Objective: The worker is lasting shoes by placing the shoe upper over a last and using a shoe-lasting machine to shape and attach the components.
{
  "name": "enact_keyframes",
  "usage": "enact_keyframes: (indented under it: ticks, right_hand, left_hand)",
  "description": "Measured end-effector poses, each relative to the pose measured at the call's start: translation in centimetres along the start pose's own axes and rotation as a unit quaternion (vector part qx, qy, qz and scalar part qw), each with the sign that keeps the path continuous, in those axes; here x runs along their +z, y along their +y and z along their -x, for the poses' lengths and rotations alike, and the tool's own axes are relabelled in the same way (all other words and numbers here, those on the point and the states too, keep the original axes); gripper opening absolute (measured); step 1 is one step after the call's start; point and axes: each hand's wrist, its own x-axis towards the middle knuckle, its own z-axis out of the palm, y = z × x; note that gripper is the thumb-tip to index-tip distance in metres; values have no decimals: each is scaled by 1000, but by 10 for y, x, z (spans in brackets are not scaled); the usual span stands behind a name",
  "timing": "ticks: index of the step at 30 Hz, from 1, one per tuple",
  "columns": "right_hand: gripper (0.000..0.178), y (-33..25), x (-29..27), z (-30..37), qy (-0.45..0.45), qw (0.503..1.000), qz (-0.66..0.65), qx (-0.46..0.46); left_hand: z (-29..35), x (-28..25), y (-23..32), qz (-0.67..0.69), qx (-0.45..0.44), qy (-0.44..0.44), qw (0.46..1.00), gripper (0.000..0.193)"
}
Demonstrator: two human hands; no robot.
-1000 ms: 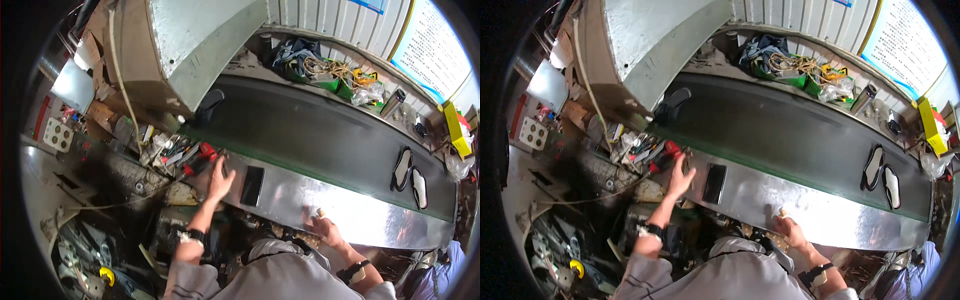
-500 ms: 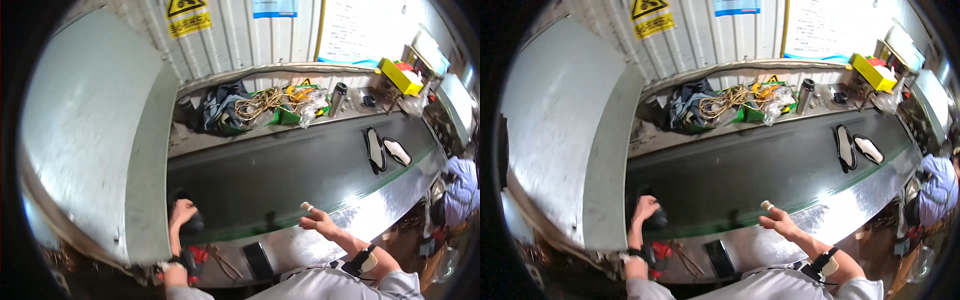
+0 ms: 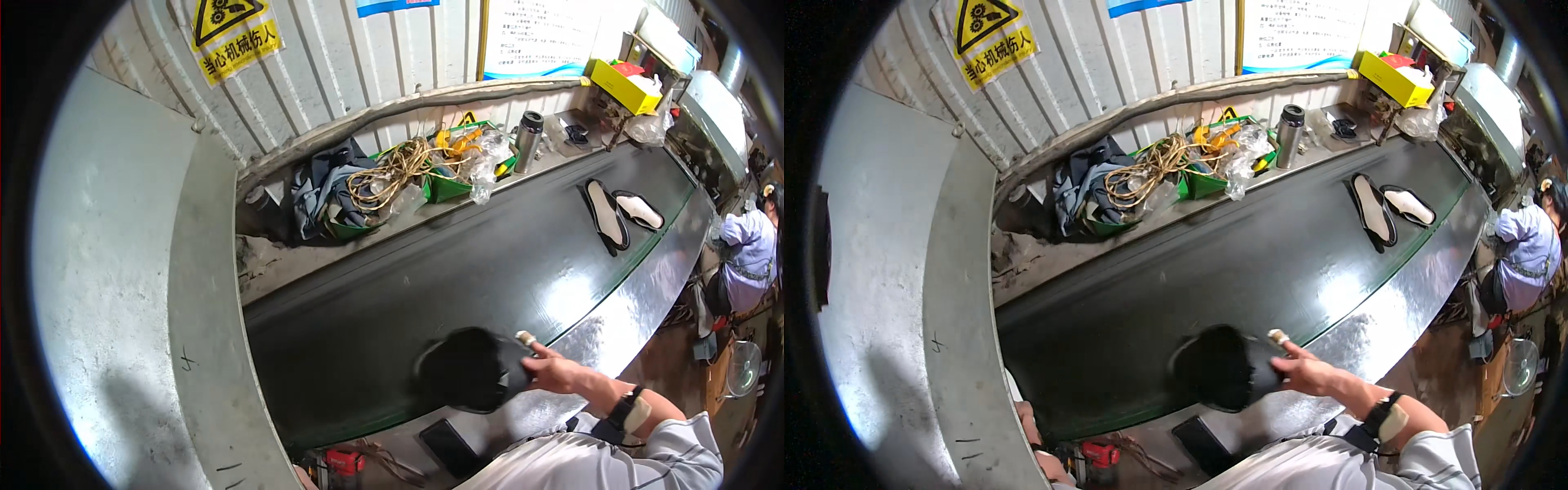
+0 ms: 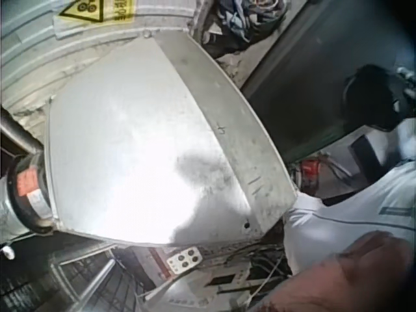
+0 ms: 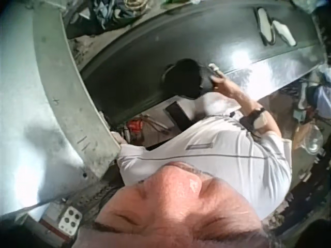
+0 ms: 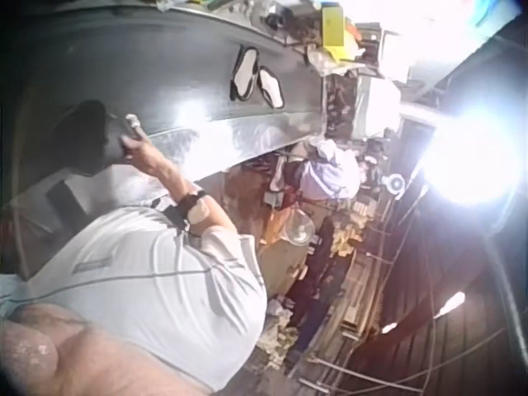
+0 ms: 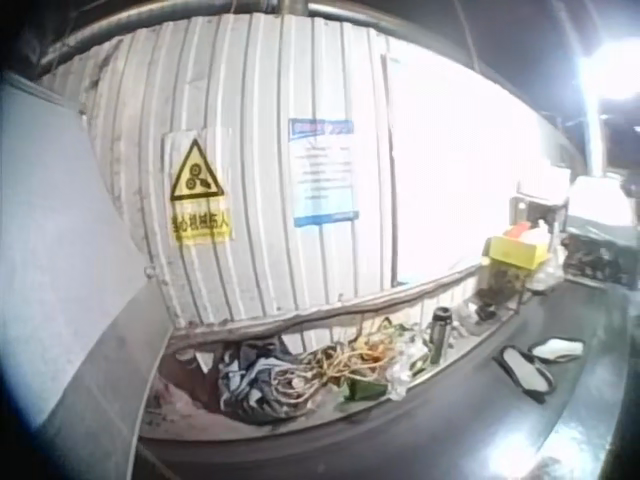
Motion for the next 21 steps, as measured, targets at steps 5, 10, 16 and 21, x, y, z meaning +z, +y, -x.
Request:
enact_keyframes:
  ticks: [5, 10, 16, 21]
  right_hand:
    - [66, -7, -51, 68, 1, 1000, 30, 1]
    - [66, 11, -88, 98, -54, 998, -29, 24]
    - [50, 21, -155, 111, -75, 986, -145, 36]
    - [49, 15, -168, 124, -62, 989, -131, 20]
  left_hand:
    - [112, -8, 52, 98, -66, -37, 992, 99]
    - [115, -33, -27, 141, 36, 44, 988, 111]
    - [301, 3, 79, -265, 415, 25, 870, 75]
    - [456, 11, 127, -167, 689, -83, 700, 52]
